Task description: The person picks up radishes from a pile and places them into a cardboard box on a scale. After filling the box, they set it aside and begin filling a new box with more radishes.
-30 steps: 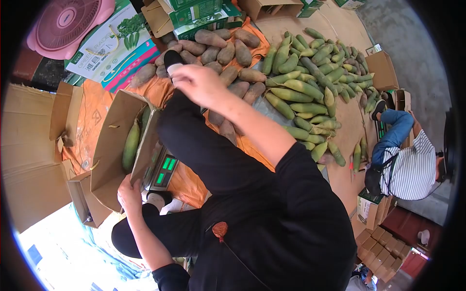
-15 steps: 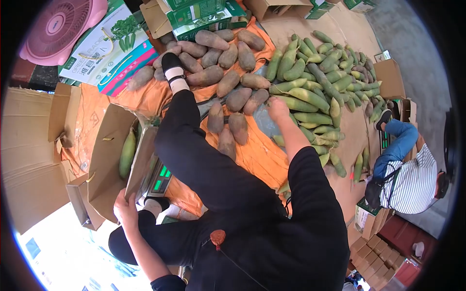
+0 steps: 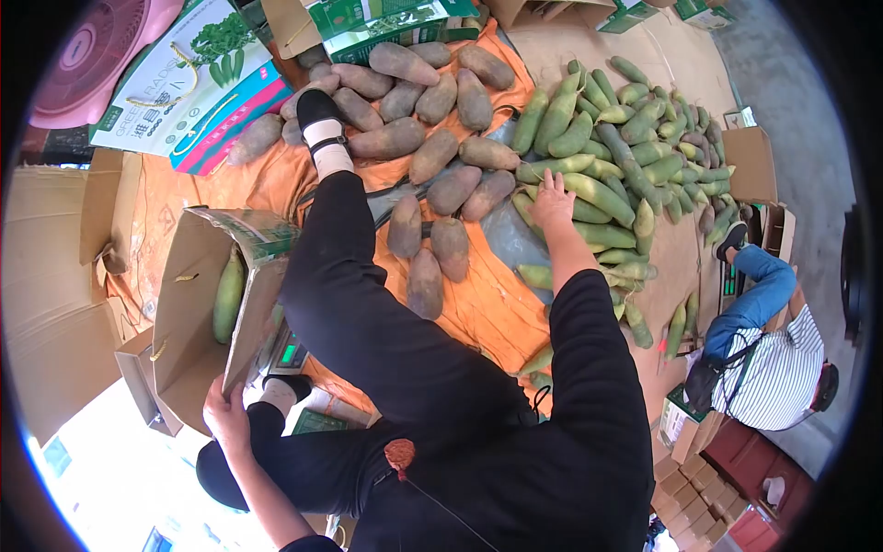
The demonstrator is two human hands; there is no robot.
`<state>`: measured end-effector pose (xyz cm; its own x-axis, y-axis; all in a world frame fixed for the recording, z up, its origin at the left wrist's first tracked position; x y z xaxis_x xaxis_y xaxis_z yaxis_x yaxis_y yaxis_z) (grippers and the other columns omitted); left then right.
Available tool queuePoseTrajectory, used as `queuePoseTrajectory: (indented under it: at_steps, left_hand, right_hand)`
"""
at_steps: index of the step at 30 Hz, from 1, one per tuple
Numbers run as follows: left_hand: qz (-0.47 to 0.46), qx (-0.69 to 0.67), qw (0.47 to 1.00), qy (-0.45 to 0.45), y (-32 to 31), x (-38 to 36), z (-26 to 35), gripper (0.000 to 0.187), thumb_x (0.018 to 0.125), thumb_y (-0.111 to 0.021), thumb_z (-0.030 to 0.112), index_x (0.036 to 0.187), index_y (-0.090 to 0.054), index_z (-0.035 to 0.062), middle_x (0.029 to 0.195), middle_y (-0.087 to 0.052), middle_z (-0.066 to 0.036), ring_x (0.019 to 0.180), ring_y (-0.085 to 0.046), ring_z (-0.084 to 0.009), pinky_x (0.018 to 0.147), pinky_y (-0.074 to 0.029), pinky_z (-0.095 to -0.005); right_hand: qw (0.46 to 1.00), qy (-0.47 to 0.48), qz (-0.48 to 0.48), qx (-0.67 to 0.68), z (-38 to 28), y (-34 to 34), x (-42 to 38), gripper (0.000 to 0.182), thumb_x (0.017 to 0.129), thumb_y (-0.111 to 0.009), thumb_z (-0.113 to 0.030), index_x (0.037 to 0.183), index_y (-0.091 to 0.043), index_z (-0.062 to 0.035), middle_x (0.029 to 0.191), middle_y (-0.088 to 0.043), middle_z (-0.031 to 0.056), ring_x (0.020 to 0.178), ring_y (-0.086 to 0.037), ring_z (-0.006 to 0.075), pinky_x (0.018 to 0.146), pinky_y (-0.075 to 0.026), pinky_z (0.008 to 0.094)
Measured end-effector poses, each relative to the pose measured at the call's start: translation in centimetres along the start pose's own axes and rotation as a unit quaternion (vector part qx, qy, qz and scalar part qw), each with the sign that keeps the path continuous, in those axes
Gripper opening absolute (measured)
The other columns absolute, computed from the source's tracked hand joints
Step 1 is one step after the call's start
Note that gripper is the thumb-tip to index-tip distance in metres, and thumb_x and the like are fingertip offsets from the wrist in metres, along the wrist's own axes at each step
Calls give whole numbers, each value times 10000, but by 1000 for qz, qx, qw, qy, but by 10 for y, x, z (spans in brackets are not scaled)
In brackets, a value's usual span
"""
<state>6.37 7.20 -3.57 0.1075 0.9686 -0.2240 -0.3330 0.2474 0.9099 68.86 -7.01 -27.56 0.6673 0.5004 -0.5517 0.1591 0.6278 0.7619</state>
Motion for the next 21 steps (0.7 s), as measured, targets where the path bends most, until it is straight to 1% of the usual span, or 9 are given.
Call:
queuePoseTrajectory:
  at_steps: [5, 7, 8, 10, 11, 13, 17, 19, 21]
  left_hand:
    - [1, 3, 1000, -7, -1, 0, -4, 216, 782, -618, 41, 996, -628, 10, 829, -647, -187, 779, -643, -323, 709, -485, -367]
    - [0, 3, 1000, -7, 0, 0, -5, 220, 789, -603, 54, 1002, -623, 6, 816, -647, -177, 763, -640, -294, 709, -481, -359]
    - [-1, 2, 1000, -3, -1, 0, -6, 225, 796, -589, 68, 1009, -619, 2, 802, -647, -167, 748, -636, -266, 709, -478, -351]
    - [4, -8, 1000, -16, -1, -1, -2, 220, 786, -599, 53, 1000, -623, 7, 816, -647, -177, 767, -640, -297, 710, -481, -360]
    - [8, -14, 1000, -27, 1, -1, 0, 218, 777, -609, 39, 992, -628, 12, 830, -646, -188, 786, -643, -327, 710, -485, -369]
    - [3, -7, 1000, -27, 2, 0, 0, 213, 778, -606, 47, 987, -628, 13, 827, -644, -189, 782, -640, -333, 709, -484, -375]
    - [2, 22, 999, -36, 0, 1, -6, 203, 784, -603, 79, 977, -629, 21, 818, -638, -194, 774, -631, -350, 705, -481, -396]
    - [-4, 18, 999, -35, 1, 0, -1, 207, 783, -609, 89, 979, -629, 25, 823, -640, -191, 778, -630, -352, 708, -481, -401]
    - [4, 40, 998, -57, 0, 1, -8, 224, 776, -629, 111, 988, -632, 37, 844, -644, -182, 795, -628, -352, 716, -483, -405]
  right_hand:
    - [997, -1, 82, 3, 4, -12, 8, 635, 830, -619, -378, 1359, -422, -87, 1514, -213, 12, 1403, -170, 200, 1030, -336, 455]
    - [986, 10, 139, 96, 7, -2, 2, 478, 824, -619, -296, 1241, -533, -78, 1394, -408, 46, 1311, -352, 227, 988, -388, 415]
    - [986, 8, 140, 95, 11, -1, -1, 478, 824, -619, -296, 1241, -533, -78, 1394, -408, 46, 1311, -352, 227, 988, -388, 415]
    - [964, 13, 216, 152, 23, 4, -7, 178, 809, -571, -130, 954, -658, -76, 1074, -611, 51, 1060, -551, 249, 839, -473, 372]
    - [964, 11, 217, 152, 29, 1, -9, 178, 809, -571, -130, 954, -658, -76, 1074, -611, 51, 1060, -551, 249, 839, -473, 372]
    - [910, 48, 330, 247, 41, 14, -26, 85, 770, -601, -82, 824, -667, -90, 916, -643, 84, 910, -594, 278, 789, -486, 376]
    - [880, -4, 328, 343, 59, 22, -46, 186, 765, -614, -34, 947, -617, -76, 884, -622, 112, 886, -597, 283, 784, -474, 377]
    - [802, -11, 370, 468, 79, 23, -49, 114, 776, -614, -41, 875, -604, -95, 866, -621, 95, 842, -593, 266, 751, -470, 339]
    - [727, 6, 383, 570, 94, 23, -47, 148, 782, -585, -7, 919, -568, -60, 829, -560, 41, 769, -547, 166, 733, -458, 298]
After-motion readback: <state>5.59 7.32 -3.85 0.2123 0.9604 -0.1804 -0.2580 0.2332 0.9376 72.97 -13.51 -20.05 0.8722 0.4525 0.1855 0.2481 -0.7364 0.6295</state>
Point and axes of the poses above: each hand's wrist, its own x-axis towards the middle knuckle, its own y-axis out of the back of the hand, z = x × y, the point moved 7 cm from there along x, towards the middle knuckle
